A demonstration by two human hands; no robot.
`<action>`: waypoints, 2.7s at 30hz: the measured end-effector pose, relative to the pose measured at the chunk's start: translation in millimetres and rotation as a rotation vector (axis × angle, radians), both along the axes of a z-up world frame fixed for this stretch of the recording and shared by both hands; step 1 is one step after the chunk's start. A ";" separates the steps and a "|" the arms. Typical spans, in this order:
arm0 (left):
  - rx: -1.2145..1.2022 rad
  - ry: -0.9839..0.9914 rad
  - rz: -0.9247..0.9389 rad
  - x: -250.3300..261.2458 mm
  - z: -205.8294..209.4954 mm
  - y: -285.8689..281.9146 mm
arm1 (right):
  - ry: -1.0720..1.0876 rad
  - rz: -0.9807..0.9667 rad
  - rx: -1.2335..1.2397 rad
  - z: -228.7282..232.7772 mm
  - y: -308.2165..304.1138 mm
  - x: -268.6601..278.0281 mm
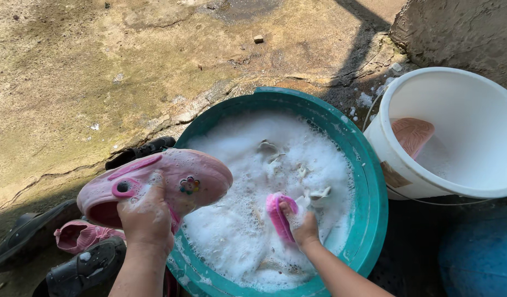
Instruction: The person washes pink and white footwear by hand in a soapy water basin using a small pink brush, then rinses them in a bucket of clean water.
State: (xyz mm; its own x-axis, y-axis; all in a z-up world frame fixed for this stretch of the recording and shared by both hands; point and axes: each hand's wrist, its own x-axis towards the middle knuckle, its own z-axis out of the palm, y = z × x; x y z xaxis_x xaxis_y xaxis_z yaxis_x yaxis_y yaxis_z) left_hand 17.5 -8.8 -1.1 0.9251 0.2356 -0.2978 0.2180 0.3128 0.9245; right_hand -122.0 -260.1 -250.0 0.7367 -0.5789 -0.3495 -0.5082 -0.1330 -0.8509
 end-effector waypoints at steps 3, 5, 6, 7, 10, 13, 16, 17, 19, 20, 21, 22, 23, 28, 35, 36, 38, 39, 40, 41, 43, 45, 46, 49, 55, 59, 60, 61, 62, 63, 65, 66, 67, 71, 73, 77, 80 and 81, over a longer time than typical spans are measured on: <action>0.876 -0.456 -0.259 -17.5 -15.4 -13.5 | -0.513 0.018 0.118 76.6 37.5 74.3; 0.754 -0.325 -0.251 -17.6 -22.4 -27.6 | -0.609 0.079 -0.042 126.8 34.2 101.7; 0.691 -0.251 -0.251 -23.4 -25.2 -31.9 | -0.601 0.086 -0.059 145.7 34.5 97.8; 0.581 -0.254 -0.241 -34.2 -24.9 -27.4 | -0.593 0.094 -0.076 162.4 34.2 92.7; 0.778 -0.523 -0.249 -8.1 -19.3 -25.5 | -0.722 0.103 -0.213 210.2 16.3 123.0; 1.428 -0.601 -0.370 -36.0 -46.3 -16.9 | -0.704 0.143 -0.260 198.3 37.3 80.8; 0.714 -0.280 -0.290 -31.9 -40.7 -43.8 | -0.695 0.116 -0.305 196.7 35.3 87.6; 0.529 -0.252 -0.260 -27.2 -30.0 -34.4 | -0.656 0.110 -0.369 195.1 35.3 82.6; 0.761 -0.474 -0.232 -15.4 -19.7 -27.5 | -0.572 0.086 -0.485 188.4 41.4 66.8; 1.181 -0.707 -0.224 -17.1 -21.6 -25.3 | -0.602 0.093 -0.363 186.4 39.9 68.0; 1.603 -0.937 -0.213 -17.5 -26.2 -24.6 | -0.630 0.100 -0.241 185.4 36.0 73.5; 1.478 -0.880 -0.190 -25.1 -36.7 -33.6 | -0.646 0.104 -0.118 183.3 33.0 75.0; 1.354 -0.821 -0.166 -36.4 -48.1 -50.0 | -0.606 0.100 -0.193 181.6 31.1 80.3; 1.236 -0.561 -0.311 -17.0 -13.4 -26.7 | -0.679 0.166 -0.383 180.2 30.4 66.8; 1.411 -0.708 -0.380 -41.4 -33.7 -43.2 | -0.600 0.124 -0.149 177.5 20.9 84.6; 1.536 -0.615 -0.496 -24.9 -26.2 -37.1 | -0.703 0.115 -0.001 179.6 32.1 75.2; 0.695 -0.307 -0.323 -17.2 -21.1 -33.5 | -0.723 0.108 0.025 189.1 34.2 78.8; 0.276 -0.143 -0.240 -19.4 -23.6 -32.1 | -0.640 0.106 -0.096 194.1 31.8 80.5; 0.516 -0.310 -0.258 -29.3 -31.4 -38.3 | -0.538 0.103 -0.205 198.1 33.8 77.1; 0.755 -0.479 -0.281 -41.3 -40.6 -49.2 | -0.601 0.130 -0.281 202.5 34.8 81.0; 0.901 -0.529 -0.333 -47.6 -47.9 -59.2 | -0.727 0.188 -0.464 209.7 23.3 95.9; 0.749 -0.278 -0.365 -43.2 -37.2 -48.6 | -0.617 0.165 -0.242 202.2 24.6 86.6; 0.456 -0.175 -0.243 -32.7 -24.7 -40.7 | -0.585 0.140 -0.136 195.1 23.8 91.6; -0.004 0.047 -0.027 -11.2 1.2 -17.3 | -0.226 0.262 -0.496 137.7 12.9 62.8; -0.102 0.147 -0.023 -10.5 -0.9 2.7 | 0.409 0.335 -0.768 -29.2 -57.0 -31.3; -0.199 0.159 0.023 1.5 -3.6 1.2 | 0.539 0.369 -0.451 -43.8 -41.2 -32.5; -0.204 0.151 0.045 2.9 -8.0 1.4 | 0.360 0.209 -0.306 -23.8 -28.6 -31.5; -0.210 0.143 0.068 6.2 -12.1 1.5 | 0.183 0.048 -0.161 1.8 -10.9 -25.6; -0.218 0.124 0.090 10.0 -14.6 2.0 | -0.061 0.042 -0.089 30.8 8.1 -9.3; -0.204 0.145 0.124 10.8 -18.1 0.6 | -0.305 0.038 -0.014 62.2 25.5 5.7; -0.170 0.202 0.184 5.5 -29.8 -10.5 | -0.464 -0.003 0.010 121.4 52.2 46.5; 0.077 0.131 0.150 -0.9 -37.0 -20.6 | -0.553 0.063 -0.066 148.5 53.4 69.3; 0.323 0.057 0.115 -10.8 -44.4 -33.7 | -0.642 0.129 -0.144 170.7 52.1 86.5; -0.002 0.266 0.205 -8.0 -21.4 -34.6 | -0.622 0.079 -0.182 213.0 34.9 103.9; 0.070 0.199 0.151 24.8 -6.8 -53.4 | -0.701 0.024 -0.225 221.9 22.6 127.1; 0.296 0.311 0.104 -26.9 -35.9 -47.4 | -0.634 0.012 -0.239 181.4 43.7 69.8; -0.115 0.268 0.168 -11.8 -11.2 -32.5 | -0.635 0.039 -0.298 176.1 42.2 73.7; -0.232 0.258 0.082 3.2 -1.0 -31.0 | -0.577 0.044 -0.267 171.3 50.1 59.5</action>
